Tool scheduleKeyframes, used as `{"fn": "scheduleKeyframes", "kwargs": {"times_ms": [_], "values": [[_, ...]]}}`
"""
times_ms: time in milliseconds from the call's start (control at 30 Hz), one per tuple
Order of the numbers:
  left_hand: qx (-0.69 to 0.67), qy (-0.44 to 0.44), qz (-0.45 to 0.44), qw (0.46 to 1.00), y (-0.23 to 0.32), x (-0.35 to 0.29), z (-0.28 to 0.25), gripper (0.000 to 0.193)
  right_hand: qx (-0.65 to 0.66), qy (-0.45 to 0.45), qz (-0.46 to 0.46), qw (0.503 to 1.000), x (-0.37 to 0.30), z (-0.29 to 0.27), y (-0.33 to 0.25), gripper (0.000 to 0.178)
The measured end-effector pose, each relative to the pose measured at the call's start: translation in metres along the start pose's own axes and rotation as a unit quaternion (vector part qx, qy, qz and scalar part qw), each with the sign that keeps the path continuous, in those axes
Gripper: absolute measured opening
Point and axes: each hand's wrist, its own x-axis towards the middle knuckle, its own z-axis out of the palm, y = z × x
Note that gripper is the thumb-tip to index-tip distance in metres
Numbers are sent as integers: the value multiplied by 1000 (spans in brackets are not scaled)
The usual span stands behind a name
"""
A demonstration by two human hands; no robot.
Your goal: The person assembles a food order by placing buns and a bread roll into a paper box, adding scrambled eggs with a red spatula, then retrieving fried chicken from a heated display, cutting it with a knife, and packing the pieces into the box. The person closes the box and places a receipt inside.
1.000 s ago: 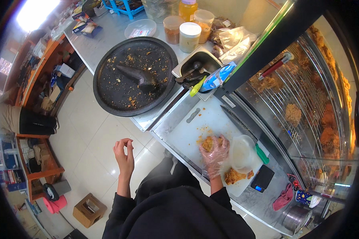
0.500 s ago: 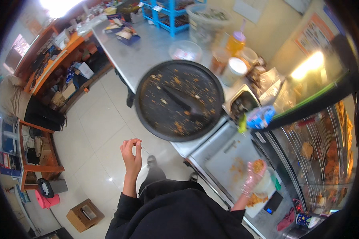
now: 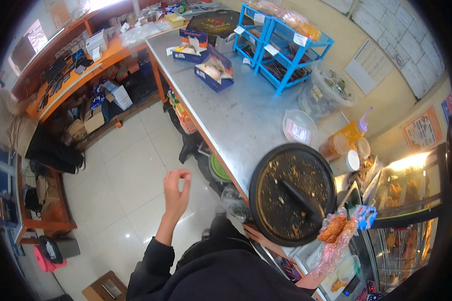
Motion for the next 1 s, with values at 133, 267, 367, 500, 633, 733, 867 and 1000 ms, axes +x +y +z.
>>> {"fn": "scheduleKeyframes", "kwargs": {"times_ms": [133, 267, 367, 500, 633, 733, 867, 1000], "values": [[-24, -71, 83, 994, -3, 101, 40, 10, 117, -27, 80, 990, 17, 147, 43, 33], [25, -51, 134, 989, -15, 190, 66, 19, 185, 43, 274, 943, 43, 255, 101, 29], [73, -62, 90, 991, -46, 254, 81, 49, 216, -127, 319, 914, 72, 299, 151, 36], [103, -117, 38, 987, -96, 333, 108, 77, 175, -225, 293, 913, 117, 385, 180, 47], [179, -184, 55, 965, -138, 390, 152, 97, 197, -279, 267, 901, 185, 455, 228, 53], [274, -250, 73, 926, -175, 423, 203, 102, 203, -224, 255, 918, 229, 513, 255, 51], [181, -330, 64, 924, -182, 443, 225, 109, 161, -123, 181, 962, 270, 547, 303, 51], [192, -339, 107, 915, -180, 448, 215, 104, 59, -48, 108, 991, 277, 551, 331, 50]]}}
